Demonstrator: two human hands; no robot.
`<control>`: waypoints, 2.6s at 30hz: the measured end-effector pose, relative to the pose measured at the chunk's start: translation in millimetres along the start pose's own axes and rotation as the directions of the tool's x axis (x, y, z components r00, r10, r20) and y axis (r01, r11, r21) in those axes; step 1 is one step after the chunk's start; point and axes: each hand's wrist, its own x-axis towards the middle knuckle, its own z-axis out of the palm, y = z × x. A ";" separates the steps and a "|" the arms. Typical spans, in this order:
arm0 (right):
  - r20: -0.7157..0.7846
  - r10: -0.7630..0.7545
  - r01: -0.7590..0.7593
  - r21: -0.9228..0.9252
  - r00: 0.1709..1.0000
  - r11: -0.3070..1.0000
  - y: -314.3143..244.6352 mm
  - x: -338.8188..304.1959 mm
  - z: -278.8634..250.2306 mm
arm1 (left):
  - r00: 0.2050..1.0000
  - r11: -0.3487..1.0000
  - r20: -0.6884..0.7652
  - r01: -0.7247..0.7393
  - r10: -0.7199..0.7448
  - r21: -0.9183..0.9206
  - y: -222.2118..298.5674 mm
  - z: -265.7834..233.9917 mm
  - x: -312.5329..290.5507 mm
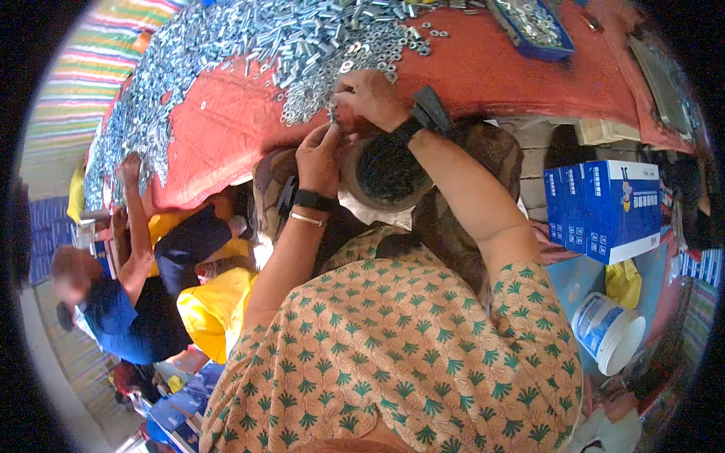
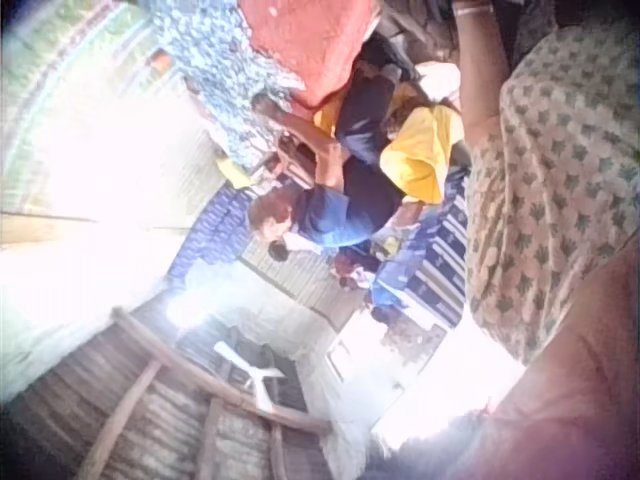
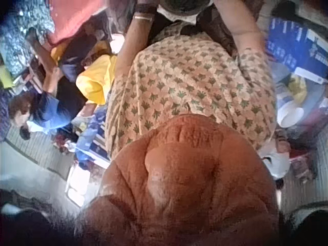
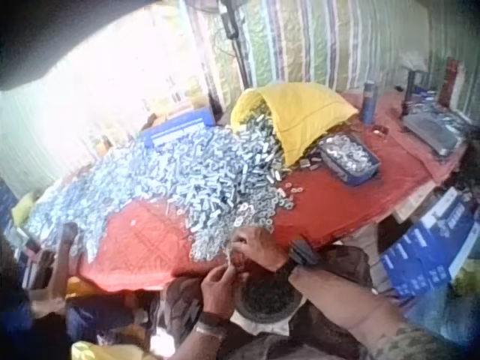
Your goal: Sorting and organizing metal washers and bolts on a table into groups.
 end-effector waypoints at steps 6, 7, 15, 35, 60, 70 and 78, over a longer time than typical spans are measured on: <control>0.067 0.138 -0.153 0.396 0.988 0.906 -22.8 -1.2 -15.1 | 0.998 0.997 0.052 0.017 -0.021 0.073 2.1 2.8 1.1; 0.057 0.106 -0.120 0.374 0.993 0.919 -24.1 -1.7 -15.0 | 0.999 0.997 0.044 0.012 -0.015 0.080 2.3 1.5 2.5; -0.060 -0.055 0.061 0.104 0.997 0.993 -18.6 -2.0 -21.7 | 0.998 0.999 0.049 -0.029 0.027 0.043 6.7 9.5 5.6; -0.171 0.078 -0.133 -0.338 0.982 0.932 37.4 -18.5 -59.6 | 0.987 0.988 0.068 -0.150 0.147 0.036 2.2 14.7 9.6; 0.081 0.136 -0.158 0.470 0.987 0.869 -1.3 -11.1 -53.7 | 0.987 0.997 0.159 -0.016 0.003 0.081 9.4 29.4 3.6; 0.199 -0.019 -0.104 0.588 0.980 0.802 0.6 -10.5 -55.4 | 0.953 0.954 0.299 -0.125 0.039 0.274 19.8 19.0 1.2; 0.277 0.137 -0.289 0.636 0.951 0.715 -1.4 -11.5 -49.2 | 0.953 0.952 0.297 -0.145 0.061 0.271 19.2 17.7 -1.9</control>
